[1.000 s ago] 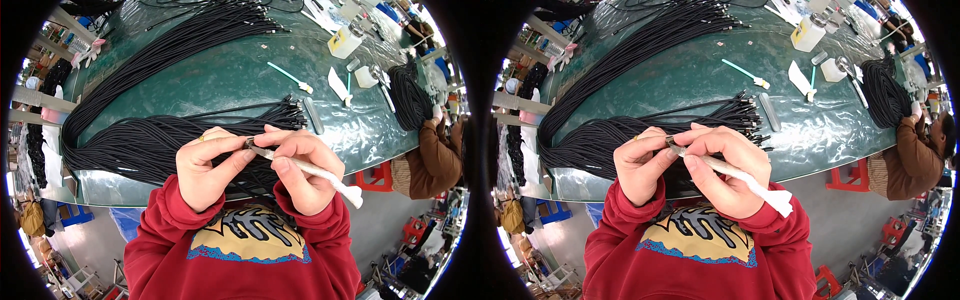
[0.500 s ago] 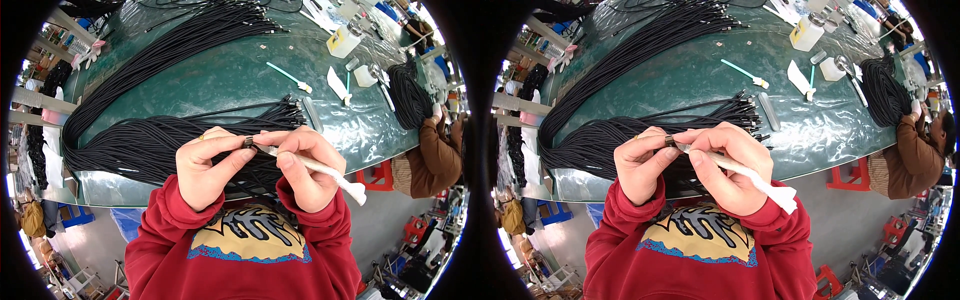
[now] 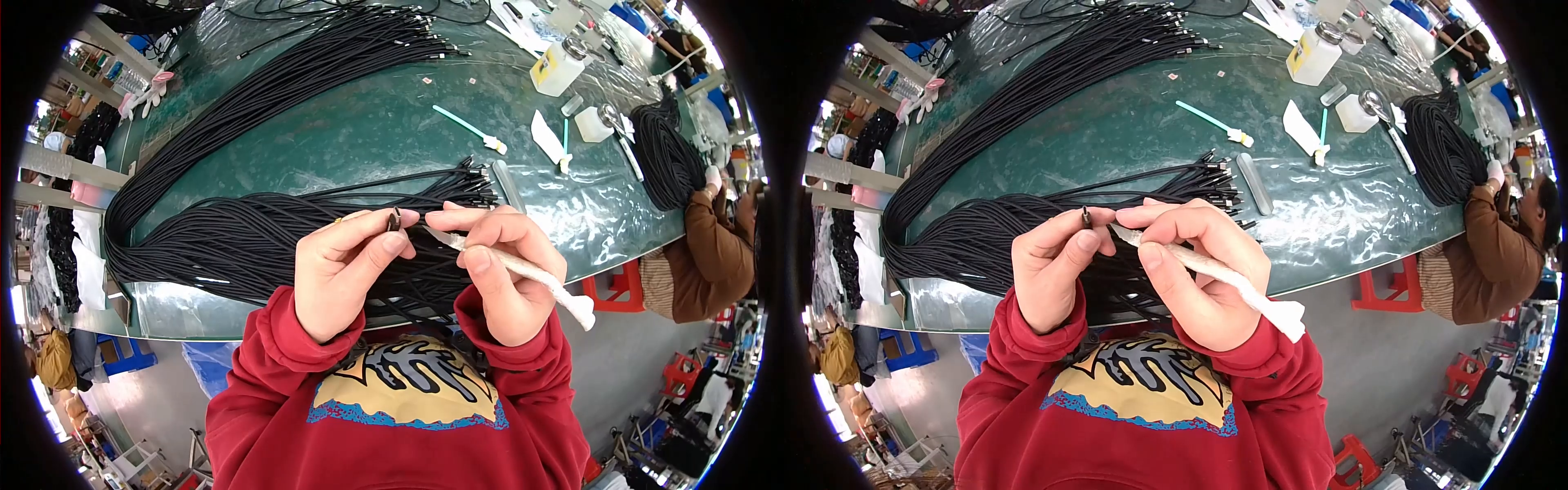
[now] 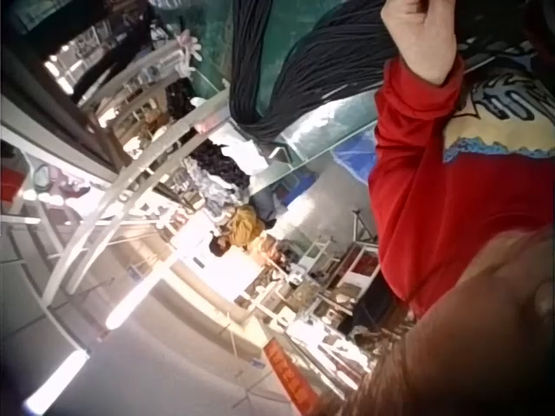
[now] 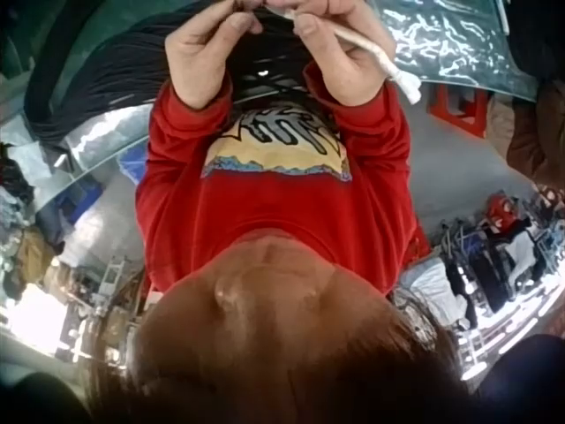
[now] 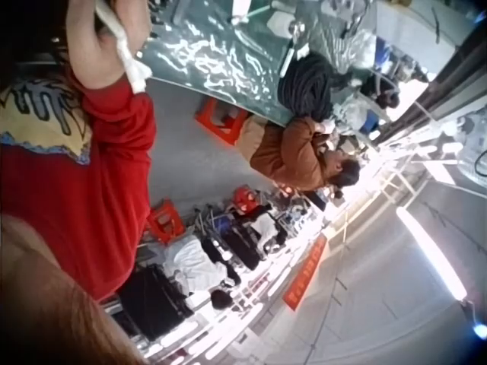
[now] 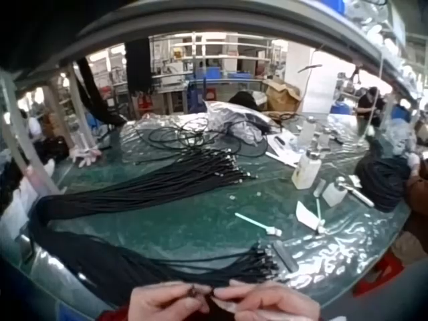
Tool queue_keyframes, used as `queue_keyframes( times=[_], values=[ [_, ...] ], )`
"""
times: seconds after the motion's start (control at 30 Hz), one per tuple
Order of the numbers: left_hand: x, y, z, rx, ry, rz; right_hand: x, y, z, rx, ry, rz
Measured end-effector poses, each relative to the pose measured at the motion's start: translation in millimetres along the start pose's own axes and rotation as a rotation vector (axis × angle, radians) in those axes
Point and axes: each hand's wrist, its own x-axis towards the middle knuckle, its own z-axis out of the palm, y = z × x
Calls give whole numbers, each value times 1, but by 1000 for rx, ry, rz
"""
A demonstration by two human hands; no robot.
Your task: The person gathers a bundle of cables by hand, holds the connectors together, and scrapes the metal ends with a file. They then use a blade to shave the surface of a connector and wipe it with a cloth before returning the bundle to the table.
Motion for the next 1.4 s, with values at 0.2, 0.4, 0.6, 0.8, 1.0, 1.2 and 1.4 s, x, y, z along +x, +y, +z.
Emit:
queue_keyframes(
  times=[0.2, 0.4, 0.6, 0.8, 1.0, 1.2, 1.4],
  values=[
    [-1, 2, -4, 59, -103, -22, -1, 1, 3, 73, -14, -28],
    [-1, 2, -6, 90, -182, 1, 0, 3, 6, 91, -49, -29],
    [-1, 0, -3, 77, -155, 29, 1, 2, 6, 90, -57, -38],
    [1, -4, -5, 88, -171, 86, 1, 4, 7, 103, -52, -33],
    [1, -4, -4, 106, -179, 112, 2, 2, 6, 92, -55, -27],
    [0, -5, -3, 130, -170, 143, 3, 1, 4, 83, -65, -21],
    [1, -3, -3, 145, -175, 154, 4, -1, 1, 54, -79, -24]
  ],
)
